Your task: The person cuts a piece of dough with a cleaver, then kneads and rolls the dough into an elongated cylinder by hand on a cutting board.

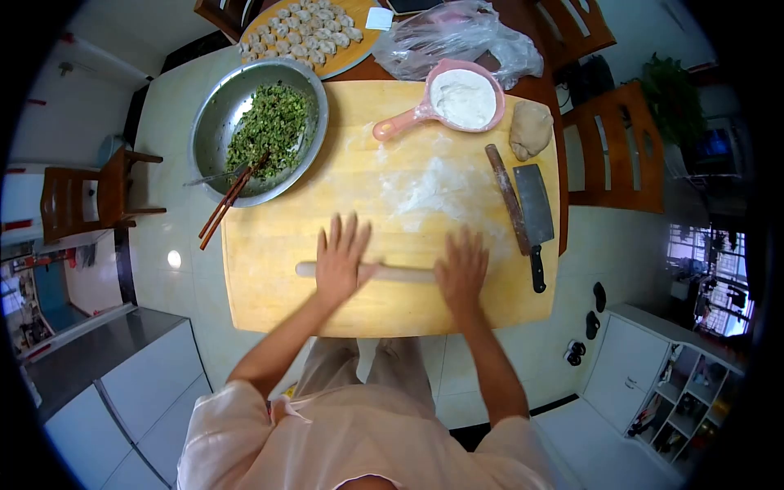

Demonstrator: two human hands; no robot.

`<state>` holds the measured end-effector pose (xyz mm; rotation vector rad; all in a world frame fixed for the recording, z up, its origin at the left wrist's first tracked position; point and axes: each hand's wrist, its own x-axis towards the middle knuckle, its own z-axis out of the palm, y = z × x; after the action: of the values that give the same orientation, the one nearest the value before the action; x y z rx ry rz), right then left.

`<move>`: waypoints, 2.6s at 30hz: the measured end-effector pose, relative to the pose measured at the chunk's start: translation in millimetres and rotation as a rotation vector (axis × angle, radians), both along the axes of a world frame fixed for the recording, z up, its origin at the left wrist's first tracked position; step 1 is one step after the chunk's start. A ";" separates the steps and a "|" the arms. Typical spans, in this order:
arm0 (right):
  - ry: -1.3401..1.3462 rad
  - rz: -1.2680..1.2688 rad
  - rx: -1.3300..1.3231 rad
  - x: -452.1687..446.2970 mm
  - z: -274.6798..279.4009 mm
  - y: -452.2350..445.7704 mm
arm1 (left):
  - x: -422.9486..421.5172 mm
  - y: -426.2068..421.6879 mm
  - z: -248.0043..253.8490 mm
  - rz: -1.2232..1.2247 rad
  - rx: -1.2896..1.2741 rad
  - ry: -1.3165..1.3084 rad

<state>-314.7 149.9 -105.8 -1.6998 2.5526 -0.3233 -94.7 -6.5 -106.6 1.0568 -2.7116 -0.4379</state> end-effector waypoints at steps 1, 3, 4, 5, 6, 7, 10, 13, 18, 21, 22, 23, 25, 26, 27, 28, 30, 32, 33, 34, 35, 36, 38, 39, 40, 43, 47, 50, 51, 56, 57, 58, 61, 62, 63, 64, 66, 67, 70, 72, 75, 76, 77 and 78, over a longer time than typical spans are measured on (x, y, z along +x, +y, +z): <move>0.021 -0.020 -0.031 -15.1 -2.1 -18.5 | -13.0 -19.9 -1.9 0.058 -0.016 -0.011; -0.017 -0.022 -0.037 -31.8 -5.9 -32.7 | -18.4 -35.9 -9.9 0.106 0.003 0.023; -0.030 -0.024 -0.054 -36.7 -5.5 -41.2 | -20.1 -44.4 -11.0 0.129 -0.001 0.047; -0.060 0.004 -0.010 -30.0 -1.9 -32.2 | -13.3 -37.0 -10.3 0.084 -0.005 0.019; -0.091 0.031 0.043 -13.5 3.9 -4.3 | 3.7 -11.9 -9.6 0.039 0.000 -0.010; -0.120 0.057 0.097 1.0 8.9 23.0 | 21.3 13.8 -7.4 -0.007 0.007 -0.037; -0.092 0.085 0.090 29.5 6.6 73.7 | 65.1 56.0 7.0 -0.128 0.124 -0.148; -0.063 0.048 0.095 -1.7 1.7 27.8 | 35.2 10.4 -4.9 -0.059 0.051 -0.076; -0.012 -0.022 -0.007 -38.3 -9.6 -31.3 | -0.3 -49.9 -15.4 0.149 -0.012 -0.007; -0.045 0.097 0.053 -5.9 -3.0 23.8 | 38.2 3.4 -7.2 0.010 0.083 -0.051; -0.055 0.098 0.081 6.1 1.7 40.1 | 52.3 20.0 -0.5 -0.005 0.148 -0.050; -0.063 0.101 0.106 16.5 6.2 53.5 | 64.9 34.4 7.8 -0.018 0.209 -0.045; -0.096 0.105 0.115 38.8 4.8 64.6 | 81.9 52.6 21.6 -0.012 0.272 0.009; -0.124 0.109 0.104 61.4 -6.3 63.0 | 87.4 59.2 27.8 0.010 0.279 0.057; -0.148 0.112 0.092 85.0 -11.5 55.6 | 91.9 66.0 31.8 0.032 0.285 0.108; -0.149 0.265 0.029 115.1 3.9 36.9 | 93.3 74.6 32.8 0.005 0.305 0.116; -0.214 0.398 0.037 167.9 14.3 -4.5 | 88.4 86.0 20.9 0.019 0.389 0.178; -0.193 0.375 0.087 171.2 -2.2 -37.6 | 88.3 71.6 -4.6 0.004 0.381 0.242; -0.106 0.371 0.065 160.2 -12.4 -57.6 | 78.4 48.2 -7.5 0.001 0.282 0.194; -0.023 0.363 0.052 149.7 -20.0 -75.0 | 63.7 22.2 -7.0 -0.005 0.193 0.142; -0.050 0.311 0.066 137.6 -13.9 -98.4 | 49.7 -0.7 -7.0 -0.010 0.105 0.093; 0.007 0.246 0.047 128.1 -14.8 -117.8 | 37.9 -22.4 -6.5 0.014 0.062 0.090; -0.031 0.187 0.048 124.8 -4.6 -116.8 | 28.5 -40.3 -10.1 0.091 0.030 0.078; -0.047 0.158 0.042 122.8 0.8 -121.4 | 35.2 -34.5 -13.0 0.055 0.044 0.053; -0.023 0.184 0.040 132.0 7.0 -105.1 | 47.7 -18.5 -15.0 0.019 0.056 0.029; -0.087 0.291 0.152 159.6 7.4 -36.5 | 95.5 41.8 -5.3 -0.086 0.203 -0.019; -0.079 0.279 0.072 145.0 -1.8 -62.0 | 88.3 25.2 -5.4 -0.055 0.099 -0.093; -0.043 0.161 0.023 120.7 -1.8 -104.2 | 53.8 -19.3 -11.9 0.021 0.033 -0.026; -0.036 0.129 0.001 113.7 -3.1 -113.2 | 44.4 -26.5 -5.7 0.032 0.021 -0.029; -0.107 0.030 -0.069 100.5 0.0 -57.6 | 11.3 26.1 13.3 -0.105 0.248 0.262; -0.110 0.018 -0.064 103.6 -17.4 -33.3 | -2.6 41.8 11.2 -0.138 0.369 0.308; -0.114 0.013 -0.056 101.1 -27.5 -21.5 | -15.6 51.2 1.5 -0.154 0.337 0.310; -0.137 0.008 -0.136 82.6 -27.9 -34.1 | -40.6 50.5 -18.5 -0.141 0.215 0.262; -0.001 0.052 -0.098 65.3 -28.1 -47.5 | -52.6 30.5 -19.0 -0.107 0.157 0.221; 0.002 0.006 -0.094 50.8 -20.5 -67.5 | -62.0 11.3 -17.6 -0.068 0.096 0.178; 0.001 -0.041 -0.089 38.3 -9.5 -88.0 | -69.0 -3.6 -16.8 -0.018 0.066 0.159; -0.011 -0.110 -0.082 30.0 -9.6 -91.5 | -75.3 -15.7 -16.0 0.062 0.020 0.117; -0.013 -0.078 -0.062 31.9 -10.1 -80.6 | -70.3 -9.1 -16.9 0.012 0.012 0.096; 0.016 0.020 0.044 62.6 -5.4 -20.2 | -27.9 31.1 -8.3 -0.115 0.029 0.024; 0.001 0.029 0.065 64.9 -1.1 -10.5 | -14.7 43.0 -6.6 -0.136 0.057 0.056; 0.029 0.001 0.036 33.1 -8.5 -43.3 | -38.0 10.6 -16.7 -0.063 0.002 0.008; 0.041 -0.025 0.009 11.2 -7.4 -67.3 | -55.3 -16.5 -14.7 0.002 -0.023 0.018; 0.054 -0.049 -0.020 -1.4 -6.9 -78.8 | -64.1 -32.6 -15.3 0.070 -0.051 0.029; 0.065 -0.023 -0.024 -5.8 -8.2 -78.3 | -64.7 -37.6 -17.2 0.059 -0.059 0.033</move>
<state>-320.4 71.6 -114.0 -1.7183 2.6258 -0.3065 -159.4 -44.2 -123.9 1.0998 -2.6399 -0.3597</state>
